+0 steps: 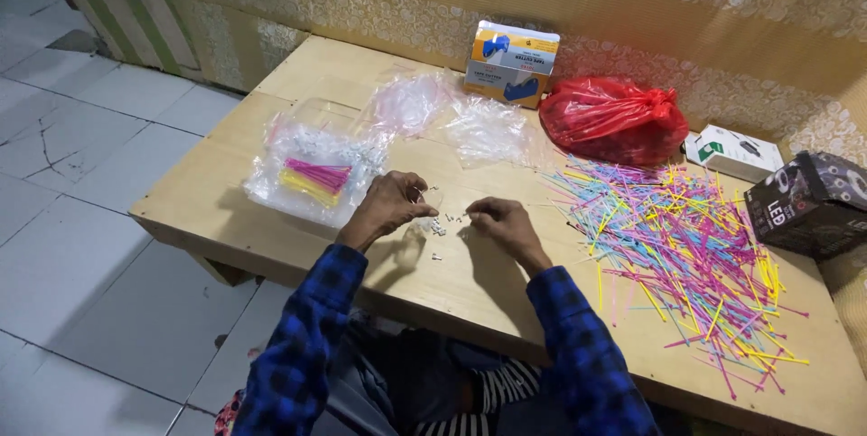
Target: Sorting and packing small plastic mounts and colorful cable ties into individual plastic bags on a wooden table.
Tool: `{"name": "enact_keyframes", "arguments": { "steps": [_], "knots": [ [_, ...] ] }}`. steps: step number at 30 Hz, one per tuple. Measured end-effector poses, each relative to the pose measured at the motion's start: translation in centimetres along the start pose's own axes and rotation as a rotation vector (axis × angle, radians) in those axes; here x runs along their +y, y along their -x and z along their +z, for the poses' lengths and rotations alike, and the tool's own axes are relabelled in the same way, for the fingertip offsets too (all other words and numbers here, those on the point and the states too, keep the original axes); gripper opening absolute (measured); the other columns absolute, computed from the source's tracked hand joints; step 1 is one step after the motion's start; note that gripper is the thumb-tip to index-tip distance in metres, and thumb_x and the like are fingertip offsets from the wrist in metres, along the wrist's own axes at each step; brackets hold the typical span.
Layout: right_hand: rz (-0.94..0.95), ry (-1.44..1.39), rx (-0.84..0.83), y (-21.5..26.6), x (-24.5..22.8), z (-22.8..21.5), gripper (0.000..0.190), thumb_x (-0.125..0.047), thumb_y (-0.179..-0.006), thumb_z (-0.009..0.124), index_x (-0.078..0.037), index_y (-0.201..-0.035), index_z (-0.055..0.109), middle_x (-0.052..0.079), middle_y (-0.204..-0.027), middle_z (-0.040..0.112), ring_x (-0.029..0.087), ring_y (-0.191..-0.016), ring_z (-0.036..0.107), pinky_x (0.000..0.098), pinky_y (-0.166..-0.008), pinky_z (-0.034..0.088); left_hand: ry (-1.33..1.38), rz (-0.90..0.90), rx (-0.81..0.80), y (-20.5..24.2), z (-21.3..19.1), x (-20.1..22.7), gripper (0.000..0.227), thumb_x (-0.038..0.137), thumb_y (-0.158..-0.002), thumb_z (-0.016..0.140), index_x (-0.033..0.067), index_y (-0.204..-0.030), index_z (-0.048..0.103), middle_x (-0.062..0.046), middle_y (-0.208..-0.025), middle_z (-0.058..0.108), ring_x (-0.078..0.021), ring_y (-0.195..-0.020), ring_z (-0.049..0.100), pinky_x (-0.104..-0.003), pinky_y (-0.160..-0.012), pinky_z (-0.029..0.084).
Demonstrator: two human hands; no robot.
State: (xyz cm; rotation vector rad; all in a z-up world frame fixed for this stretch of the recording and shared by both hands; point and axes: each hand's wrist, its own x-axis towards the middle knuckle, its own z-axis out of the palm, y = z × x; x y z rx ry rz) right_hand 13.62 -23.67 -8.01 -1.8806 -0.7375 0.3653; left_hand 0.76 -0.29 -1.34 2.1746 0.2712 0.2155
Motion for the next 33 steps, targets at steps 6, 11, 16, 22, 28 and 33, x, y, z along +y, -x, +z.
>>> {"name": "enact_keyframes", "arguments": {
  "steps": [6,11,16,22,28,33],
  "knots": [
    [-0.028,-0.275,-0.094,0.6,-10.5,-0.6,0.025,-0.006,-0.086,0.076,0.004,-0.109,0.075,0.02,-0.092,0.073,0.025,-0.088,0.073,0.0383,-0.083,0.064,-0.044,0.02,-0.022,-0.2,0.0,0.7,0.045,0.024,-0.068,0.087,0.0052,-0.107,0.076,-0.007,-0.077,0.076,-0.0269,-0.08,0.077,-0.037,-0.076,0.057],
    [-0.091,0.037,-0.202,-0.8,-13.4,0.2,0.023,-0.006,-0.084,0.073,-0.004,-0.107,0.078,0.019,-0.086,0.076,0.026,-0.082,0.076,0.0388,-0.081,0.064,-0.049,0.008,-0.01,0.3,0.2,1.7,0.036,0.024,-0.073,0.08,0.0091,-0.106,0.077,-0.005,-0.078,0.077,-0.0262,-0.082,0.076,-0.036,-0.076,0.056],
    [-0.171,0.336,-0.203,-1.0,-14.1,1.3,0.019,-0.014,-0.086,0.073,-0.01,-0.104,0.077,0.016,-0.083,0.076,0.03,-0.083,0.077,0.0449,-0.082,0.061,-0.04,0.017,-0.004,-1.8,2.1,-1.7,0.034,0.027,-0.073,0.08,0.0148,-0.105,0.079,-0.001,-0.076,0.077,-0.0218,-0.079,0.076,-0.033,-0.074,0.056],
    [-0.324,0.297,-0.045,-1.3,-11.6,1.8,0.022,-0.007,-0.087,0.073,-0.005,-0.108,0.075,0.02,-0.087,0.074,0.036,-0.086,0.074,0.0456,-0.076,0.06,-0.021,0.014,0.005,-0.5,0.7,0.4,0.044,0.026,-0.068,0.085,0.0083,-0.107,0.077,-0.007,-0.081,0.078,-0.0269,-0.086,0.076,-0.037,-0.08,0.056],
    [-0.36,0.346,-0.064,-0.1,-5.3,1.3,0.033,-0.01,-0.08,0.072,-0.008,-0.113,0.073,0.019,-0.087,0.069,0.036,-0.08,0.07,0.045,-0.067,0.055,0.001,-0.003,0.094,-0.3,-1.2,0.8,0.043,0.027,-0.068,0.088,0.007,-0.105,0.077,-0.006,-0.079,0.077,-0.025,-0.084,0.076,-0.035,-0.08,0.056],
    [-0.26,0.637,-0.206,1.2,-6.0,4.5,0.048,-0.015,-0.092,0.067,-0.014,-0.14,0.059,0.018,-0.123,0.066,0.04,-0.113,0.066,0.0517,-0.091,0.058,0.001,-0.04,0.144,-0.2,-2.1,1.1,0.045,0.028,-0.068,0.089,0.0068,-0.106,0.077,-0.008,-0.082,0.077,-0.0278,-0.087,0.077,-0.036,-0.079,0.057]
  ]
}}
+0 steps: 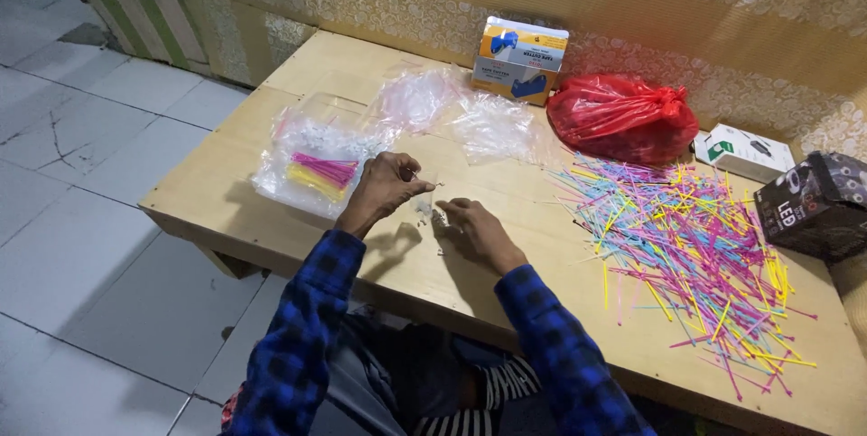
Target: Sorting and packing small plastic mounts and colorful cable ties into individual plastic bags on a wooden table.
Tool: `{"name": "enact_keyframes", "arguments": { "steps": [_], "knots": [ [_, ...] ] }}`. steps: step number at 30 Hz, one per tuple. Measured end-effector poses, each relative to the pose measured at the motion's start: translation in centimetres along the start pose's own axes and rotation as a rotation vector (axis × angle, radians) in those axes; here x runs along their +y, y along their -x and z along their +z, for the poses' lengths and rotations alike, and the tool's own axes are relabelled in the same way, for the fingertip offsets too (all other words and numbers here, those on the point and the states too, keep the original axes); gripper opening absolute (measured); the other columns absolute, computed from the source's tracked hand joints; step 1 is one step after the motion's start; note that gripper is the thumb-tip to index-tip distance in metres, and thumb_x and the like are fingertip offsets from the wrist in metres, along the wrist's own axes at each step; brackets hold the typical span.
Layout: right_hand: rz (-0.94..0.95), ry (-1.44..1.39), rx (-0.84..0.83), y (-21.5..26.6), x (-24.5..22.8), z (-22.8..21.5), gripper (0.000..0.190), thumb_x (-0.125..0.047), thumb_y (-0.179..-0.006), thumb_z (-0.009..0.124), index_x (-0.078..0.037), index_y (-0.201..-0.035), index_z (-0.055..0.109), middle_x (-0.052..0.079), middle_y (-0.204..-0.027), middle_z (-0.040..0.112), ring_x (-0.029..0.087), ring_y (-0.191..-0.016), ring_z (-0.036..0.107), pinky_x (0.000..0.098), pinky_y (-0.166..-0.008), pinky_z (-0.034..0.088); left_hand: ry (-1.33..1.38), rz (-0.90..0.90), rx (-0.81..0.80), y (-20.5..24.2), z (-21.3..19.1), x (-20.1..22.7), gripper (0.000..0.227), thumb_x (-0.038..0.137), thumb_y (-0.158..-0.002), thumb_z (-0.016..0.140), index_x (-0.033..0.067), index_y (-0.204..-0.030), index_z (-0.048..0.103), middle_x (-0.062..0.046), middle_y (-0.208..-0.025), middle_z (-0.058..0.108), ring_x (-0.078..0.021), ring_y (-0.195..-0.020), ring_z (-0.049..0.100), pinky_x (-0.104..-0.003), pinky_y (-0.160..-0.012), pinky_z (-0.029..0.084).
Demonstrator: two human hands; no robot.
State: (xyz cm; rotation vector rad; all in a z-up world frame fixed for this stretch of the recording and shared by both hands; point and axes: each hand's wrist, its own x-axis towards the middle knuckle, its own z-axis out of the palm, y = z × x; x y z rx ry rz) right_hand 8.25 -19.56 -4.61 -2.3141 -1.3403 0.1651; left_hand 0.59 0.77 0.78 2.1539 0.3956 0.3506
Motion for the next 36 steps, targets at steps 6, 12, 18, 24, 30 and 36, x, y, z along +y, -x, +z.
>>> {"name": "enact_keyframes", "arguments": {
  "steps": [6,12,18,24,30,36],
  "knots": [
    [0.1,0.179,-0.018,-1.4,2.9,4.3,0.025,-0.015,-0.104,0.048,-0.017,-0.12,0.067,0.009,-0.109,0.067,0.026,-0.102,0.071,0.035,-0.079,0.061,0.001,-0.047,0.024,0.0,0.0,-0.4,0.043,0.028,-0.067,0.089,0.0081,-0.104,0.078,-0.006,-0.079,0.077,-0.0225,-0.08,0.077,-0.033,-0.077,0.057],
    [0.16,-0.263,0.102,-1.1,3.9,1.6,0.014,-0.017,-0.097,0.067,-0.015,-0.107,0.075,0.01,-0.091,0.073,0.028,-0.09,0.074,0.037,-0.084,0.058,0.017,-0.011,-0.048,-0.4,0.8,-1.2,0.045,0.026,-0.068,0.09,0.0072,-0.107,0.076,-0.007,-0.08,0.077,-0.0228,-0.08,0.076,-0.033,-0.077,0.057],
    [0.24,-0.377,0.19,-1.6,2.7,-3.1,0.019,-0.029,-0.084,0.073,-0.026,-0.102,0.079,0.001,-0.077,0.076,0.021,-0.086,0.073,0.0395,-0.086,0.055,-0.033,0.013,-0.092,-1.0,1.7,-2.2,0.05,0.026,-0.065,0.091,0.006,-0.108,0.076,-0.007,-0.08,0.077,-0.0249,-0.083,0.077,-0.036,-0.079,0.058],
    [-0.015,-0.336,0.183,-3.2,-1.9,-6.4,0.02,-0.015,-0.086,0.075,-0.014,-0.105,0.077,0.018,-0.091,0.075,0.038,-0.091,0.072,0.0463,-0.084,0.056,-0.039,0.061,-0.11,-1.1,2.4,-1.8,0.048,0.027,-0.067,0.089,0.0042,-0.106,0.076,-0.01,-0.079,0.077,-0.0292,-0.085,0.077,-0.039,-0.08,0.057],
    [-0.058,-0.22,0.147,-4.5,-1.7,-5.5,0.023,-0.004,-0.085,0.072,-0.006,-0.108,0.073,0.021,-0.094,0.071,0.041,-0.095,0.071,0.0485,-0.085,0.057,-0.016,0.06,-0.122,-0.2,2.2,-0.4,0.048,0.029,-0.066,0.089,0.006,-0.107,0.076,-0.007,-0.078,0.077,-0.0267,-0.084,0.077,-0.037,-0.08,0.057],
    [-0.077,-0.336,0.324,-3.6,-0.4,-5.0,0.02,-0.01,-0.092,0.071,-0.011,-0.112,0.074,0.014,-0.103,0.073,0.031,-0.098,0.074,0.0388,-0.082,0.06,-0.063,0.021,-0.02,-0.3,1.6,-0.3,0.043,0.029,-0.068,0.087,0.008,-0.104,0.078,-0.009,-0.082,0.077,-0.0294,-0.089,0.076,-0.039,-0.084,0.057]
  ]
}}
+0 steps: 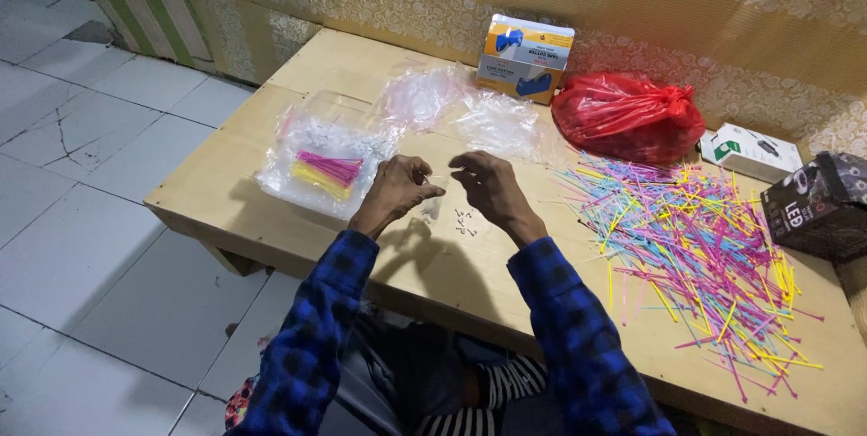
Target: Sorting and packing small plastic mounts and colorful cable ties into individual plastic bags on a wooden table.
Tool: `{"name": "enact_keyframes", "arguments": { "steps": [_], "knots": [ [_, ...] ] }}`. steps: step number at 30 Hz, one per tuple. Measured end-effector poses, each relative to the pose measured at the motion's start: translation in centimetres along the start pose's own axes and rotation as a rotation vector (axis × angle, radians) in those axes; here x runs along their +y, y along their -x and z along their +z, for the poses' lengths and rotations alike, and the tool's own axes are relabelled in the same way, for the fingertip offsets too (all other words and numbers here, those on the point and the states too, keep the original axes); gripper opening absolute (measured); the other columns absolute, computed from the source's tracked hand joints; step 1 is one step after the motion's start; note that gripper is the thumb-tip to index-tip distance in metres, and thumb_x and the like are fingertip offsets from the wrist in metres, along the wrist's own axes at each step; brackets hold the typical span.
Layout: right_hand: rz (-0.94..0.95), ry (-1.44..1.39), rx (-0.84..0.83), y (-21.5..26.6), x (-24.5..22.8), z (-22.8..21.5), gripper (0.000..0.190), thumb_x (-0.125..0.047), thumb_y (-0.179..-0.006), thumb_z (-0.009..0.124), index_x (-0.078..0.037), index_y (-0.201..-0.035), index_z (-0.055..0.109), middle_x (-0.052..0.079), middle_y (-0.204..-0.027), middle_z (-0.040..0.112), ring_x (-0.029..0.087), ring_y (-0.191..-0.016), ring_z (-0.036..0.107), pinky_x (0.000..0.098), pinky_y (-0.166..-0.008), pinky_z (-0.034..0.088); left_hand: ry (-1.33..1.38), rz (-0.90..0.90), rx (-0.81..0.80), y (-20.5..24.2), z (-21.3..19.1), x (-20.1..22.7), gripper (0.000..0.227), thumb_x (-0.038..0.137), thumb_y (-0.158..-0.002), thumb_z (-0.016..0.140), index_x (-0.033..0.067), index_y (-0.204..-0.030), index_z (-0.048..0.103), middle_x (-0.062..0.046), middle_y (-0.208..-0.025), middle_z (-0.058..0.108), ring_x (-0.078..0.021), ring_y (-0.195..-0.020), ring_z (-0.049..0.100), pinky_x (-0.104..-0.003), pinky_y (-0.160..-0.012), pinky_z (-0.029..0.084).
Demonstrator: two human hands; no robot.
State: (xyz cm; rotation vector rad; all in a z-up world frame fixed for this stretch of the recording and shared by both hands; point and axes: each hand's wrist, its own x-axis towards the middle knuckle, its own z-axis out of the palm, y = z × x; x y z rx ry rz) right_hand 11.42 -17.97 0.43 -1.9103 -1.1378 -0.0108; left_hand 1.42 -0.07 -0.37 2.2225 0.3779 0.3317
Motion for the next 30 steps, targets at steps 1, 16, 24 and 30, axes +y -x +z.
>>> {"name": "enact_keyframes", "arguments": {
  "steps": [1,16,24,30],
  "knots": [
    [-0.003,0.001,-0.002,0.4,0.7,0.1,0.02,-0.01,-0.092,0.071,-0.011,-0.112,0.074,0.014,-0.103,0.073,0.031,-0.098,0.074,0.0388,-0.082,0.06,0.002,0.0,0.003,-0.4,0.0,-0.4,0.043,0.029,-0.068,0.087,0.008,-0.104,0.078,-0.009,-0.082,0.077,-0.0294,-0.089,0.076,-0.039,-0.084,0.057],
    [0.231,0.479,-0.167,1.0,9.6,6.5,0.031,-0.024,-0.104,0.043,-0.021,-0.117,0.071,0.003,-0.122,0.069,0.027,-0.113,0.067,0.0396,-0.098,0.057,0.04,-0.112,0.112,0.0,-1.3,-0.3,0.041,0.027,-0.068,0.087,0.0075,-0.103,0.077,-0.008,-0.083,0.077,-0.0243,-0.08,0.077,-0.036,-0.078,0.059],
    [0.347,0.018,-0.095,2.7,9.4,1.5,0.019,-0.033,-0.092,0.068,-0.024,-0.107,0.076,0.005,-0.107,0.074,0.03,-0.111,0.068,0.0448,-0.099,0.054,0.095,-0.103,0.127,0.4,-1.1,0.1,0.041,0.022,-0.068,0.087,0.0053,-0.103,0.076,-0.01,-0.08,0.076,-0.0249,-0.074,0.077,-0.035,-0.072,0.06],
    [0.356,-0.057,-0.012,3.3,8.9,1.9,0.023,-0.029,-0.093,0.066,-0.02,-0.112,0.076,0.01,-0.109,0.074,0.033,-0.112,0.068,0.0461,-0.1,0.053,0.125,-0.089,0.127,0.1,-1.1,0.1,0.04,0.02,-0.069,0.086,0.0055,-0.105,0.076,-0.008,-0.078,0.075,-0.0221,-0.071,0.076,-0.031,-0.07,0.06]
  ]
}}
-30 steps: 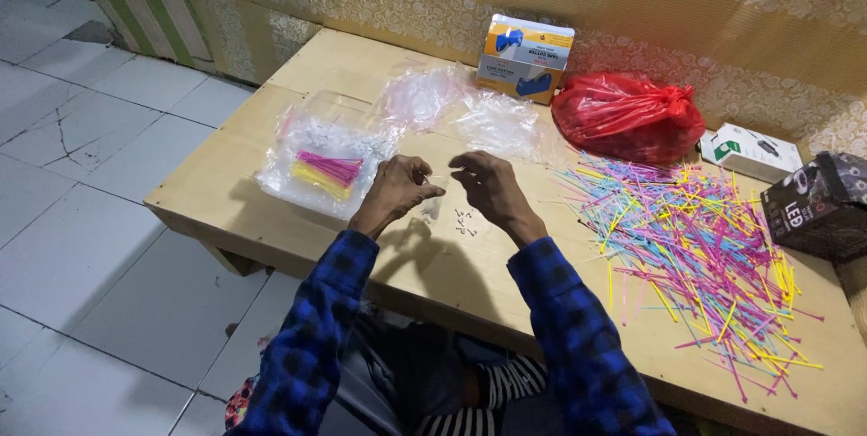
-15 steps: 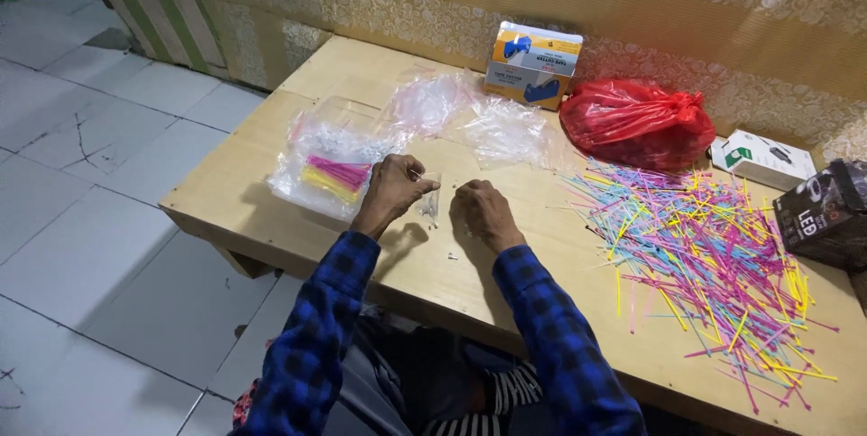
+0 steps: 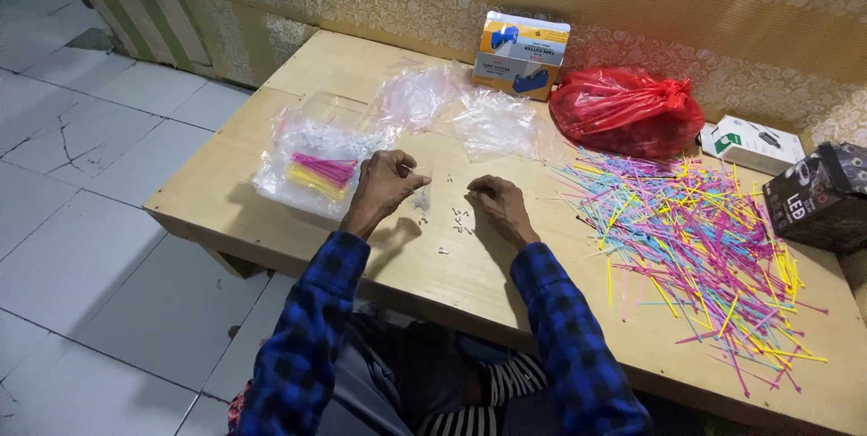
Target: Sorting and packing small plastic mounts and colorful cable ties into individual plastic bags on a wooden table.
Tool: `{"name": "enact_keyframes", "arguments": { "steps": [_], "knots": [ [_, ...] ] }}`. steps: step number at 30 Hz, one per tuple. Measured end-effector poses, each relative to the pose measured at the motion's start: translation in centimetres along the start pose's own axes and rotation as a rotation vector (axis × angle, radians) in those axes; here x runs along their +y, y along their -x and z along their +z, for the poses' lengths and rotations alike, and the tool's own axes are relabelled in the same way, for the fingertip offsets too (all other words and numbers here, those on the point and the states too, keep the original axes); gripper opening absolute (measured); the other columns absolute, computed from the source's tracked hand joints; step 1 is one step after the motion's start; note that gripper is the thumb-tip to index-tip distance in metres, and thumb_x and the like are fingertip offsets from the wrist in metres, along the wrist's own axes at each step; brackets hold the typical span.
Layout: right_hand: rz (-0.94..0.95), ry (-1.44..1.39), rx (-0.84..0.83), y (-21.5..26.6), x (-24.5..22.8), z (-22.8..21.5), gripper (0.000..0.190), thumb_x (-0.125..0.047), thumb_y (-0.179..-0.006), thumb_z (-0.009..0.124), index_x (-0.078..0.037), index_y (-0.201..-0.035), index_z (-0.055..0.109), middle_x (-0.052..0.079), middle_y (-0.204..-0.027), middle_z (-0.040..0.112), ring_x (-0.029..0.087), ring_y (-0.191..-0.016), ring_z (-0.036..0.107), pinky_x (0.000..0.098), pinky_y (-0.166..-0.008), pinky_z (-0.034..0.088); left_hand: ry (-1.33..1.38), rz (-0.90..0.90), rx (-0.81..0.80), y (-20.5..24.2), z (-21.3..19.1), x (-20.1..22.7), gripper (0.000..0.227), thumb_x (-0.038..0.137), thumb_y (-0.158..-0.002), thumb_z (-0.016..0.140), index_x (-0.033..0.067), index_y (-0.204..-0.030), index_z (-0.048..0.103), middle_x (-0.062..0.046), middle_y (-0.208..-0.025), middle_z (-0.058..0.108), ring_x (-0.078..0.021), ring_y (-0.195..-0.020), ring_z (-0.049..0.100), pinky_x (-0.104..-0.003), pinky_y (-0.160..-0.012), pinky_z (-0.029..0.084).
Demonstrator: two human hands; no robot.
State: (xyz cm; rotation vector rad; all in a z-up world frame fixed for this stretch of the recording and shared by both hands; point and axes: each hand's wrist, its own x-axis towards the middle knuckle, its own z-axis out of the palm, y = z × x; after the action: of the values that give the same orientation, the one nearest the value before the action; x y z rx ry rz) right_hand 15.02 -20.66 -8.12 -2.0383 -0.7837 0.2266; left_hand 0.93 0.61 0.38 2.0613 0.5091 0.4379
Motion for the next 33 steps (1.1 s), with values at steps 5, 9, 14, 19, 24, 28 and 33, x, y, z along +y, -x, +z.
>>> {"name": "enact_keyframes", "arguments": {
  "steps": [5,9,14,19,24,28,33],
  "knots": [
    [0.004,-0.162,0.072,1.8,-1.2,-0.2,0.026,-0.021,-0.099,0.059,-0.012,-0.117,0.075,0.018,-0.112,0.073,0.035,-0.109,0.069,0.0435,-0.096,0.055,0.141,0.065,-0.02,0.7,0.3,0.4,0.042,0.015,-0.071,0.088,0.0011,-0.108,0.074,-0.011,-0.077,0.074,-0.0183,-0.065,0.074,-0.029,-0.065,0.059],
    [0.026,-0.19,0.141,4.3,-3.8,1.2,0.028,-0.006,-0.094,0.058,-0.011,-0.115,0.075,0.017,-0.111,0.074,0.032,-0.107,0.07,0.0405,-0.093,0.057,0.211,0.06,-0.005,0.4,1.3,-0.1,0.041,0.016,-0.073,0.089,0.0036,-0.108,0.073,-0.007,-0.077,0.074,-0.0144,-0.065,0.073,-0.027,-0.063,0.058],
    [-0.101,0.065,0.138,-0.7,3.2,3.1,0.029,-0.012,-0.092,0.065,-0.02,-0.118,0.074,0.009,-0.11,0.073,0.028,-0.103,0.071,0.0382,-0.09,0.06,0.181,0.048,0.02,-0.1,2.0,-1.4,0.042,0.021,-0.074,0.089,0.0089,-0.111,0.074,-0.005,-0.083,0.076,-0.0127,-0.071,0.074,-0.025,-0.067,0.058],
    [-0.133,0.329,0.112,-1.7,1.1,3.3,0.04,-0.032,-0.094,0.067,-0.032,-0.134,0.063,0.003,-0.114,0.07,0.027,-0.105,0.069,0.0419,-0.093,0.06,0.163,0.036,0.035,-0.3,2.0,-2.0,0.044,0.026,-0.074,0.089,0.0126,-0.113,0.074,-0.003,-0.087,0.077,-0.0117,-0.075,0.072,-0.024,-0.07,0.056],
    [-0.175,0.641,0.042,-1.9,-2.1,4.0,0.045,-0.023,-0.091,0.07,-0.03,-0.135,0.064,0.004,-0.114,0.069,0.029,-0.102,0.068,0.0425,-0.093,0.059,0.162,0.05,0.022,0.3,1.5,-1.2,0.042,0.025,-0.075,0.088,0.0122,-0.112,0.075,-0.005,-0.086,0.076,-0.0125,-0.075,0.071,-0.026,-0.07,0.056],
    [-0.073,0.402,0.045,-3.4,1.3,3.9,0.039,-0.022,-0.091,0.075,-0.015,-0.126,0.062,0.011,-0.106,0.066,0.03,-0.1,0.069,0.0405,-0.092,0.057,0.107,0.064,0.019,0.5,1.5,-0.6,0.041,0.024,-0.075,0.087,0.0122,-0.112,0.075,-0.003,-0.088,0.078,-0.0133,-0.077,0.072,-0.027,-0.071,0.056],
    [-0.339,0.473,0.189,-4.2,6.7,3.5,0.03,-0.026,-0.094,0.07,-0.023,-0.117,0.052,-0.003,-0.091,0.065,0.019,-0.09,0.071,0.0333,-0.084,0.059,0.134,0.098,0.005,0.3,2.5,-0.5,0.041,0.024,-0.074,0.088,0.0117,-0.111,0.075,-0.004,-0.088,0.078,-0.0133,-0.077,0.071,-0.028,-0.072,0.057]
  ]
}}
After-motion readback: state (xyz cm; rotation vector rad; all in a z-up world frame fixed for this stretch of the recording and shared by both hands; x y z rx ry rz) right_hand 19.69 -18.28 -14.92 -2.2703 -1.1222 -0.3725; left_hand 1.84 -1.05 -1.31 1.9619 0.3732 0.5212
